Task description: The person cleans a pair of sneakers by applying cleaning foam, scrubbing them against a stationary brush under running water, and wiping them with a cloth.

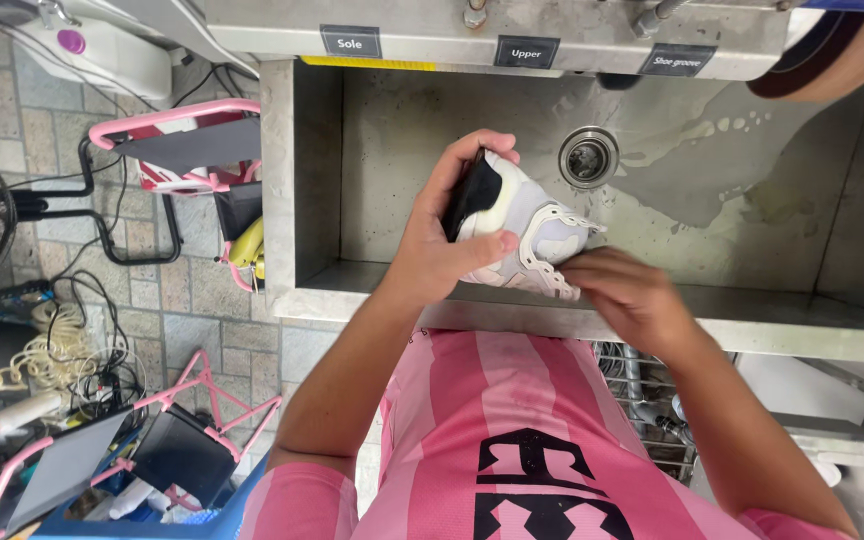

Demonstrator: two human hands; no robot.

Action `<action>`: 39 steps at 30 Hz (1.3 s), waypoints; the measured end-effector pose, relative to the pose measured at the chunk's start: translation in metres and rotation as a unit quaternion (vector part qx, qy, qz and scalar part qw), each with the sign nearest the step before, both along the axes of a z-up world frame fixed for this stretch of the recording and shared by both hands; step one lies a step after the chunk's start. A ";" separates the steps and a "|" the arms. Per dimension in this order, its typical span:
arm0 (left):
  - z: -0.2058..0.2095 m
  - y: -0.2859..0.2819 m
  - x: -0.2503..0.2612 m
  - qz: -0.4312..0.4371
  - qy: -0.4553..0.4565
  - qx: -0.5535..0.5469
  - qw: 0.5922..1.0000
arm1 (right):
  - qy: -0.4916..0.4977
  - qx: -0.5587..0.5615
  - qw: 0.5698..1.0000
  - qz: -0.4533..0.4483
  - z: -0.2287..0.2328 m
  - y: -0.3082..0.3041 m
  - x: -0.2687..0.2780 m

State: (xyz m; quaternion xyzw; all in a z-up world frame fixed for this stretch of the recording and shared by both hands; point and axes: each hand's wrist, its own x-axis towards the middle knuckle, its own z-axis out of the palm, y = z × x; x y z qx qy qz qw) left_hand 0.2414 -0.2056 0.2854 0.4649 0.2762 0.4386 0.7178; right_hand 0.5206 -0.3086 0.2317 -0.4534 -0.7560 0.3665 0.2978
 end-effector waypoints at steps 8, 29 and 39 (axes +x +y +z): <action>0.030 0.033 -0.029 -0.091 -0.040 -0.002 0.995 | -0.159 0.106 0.981 -0.018 -0.003 -0.015 -0.053; -0.047 0.007 0.185 -0.097 -0.103 -0.272 0.952 | -0.008 -0.134 0.909 -0.395 -0.001 -0.105 0.036; -0.174 0.027 0.397 -0.102 -0.086 -0.396 0.908 | 0.292 -0.117 0.868 -0.385 -0.088 -0.099 0.217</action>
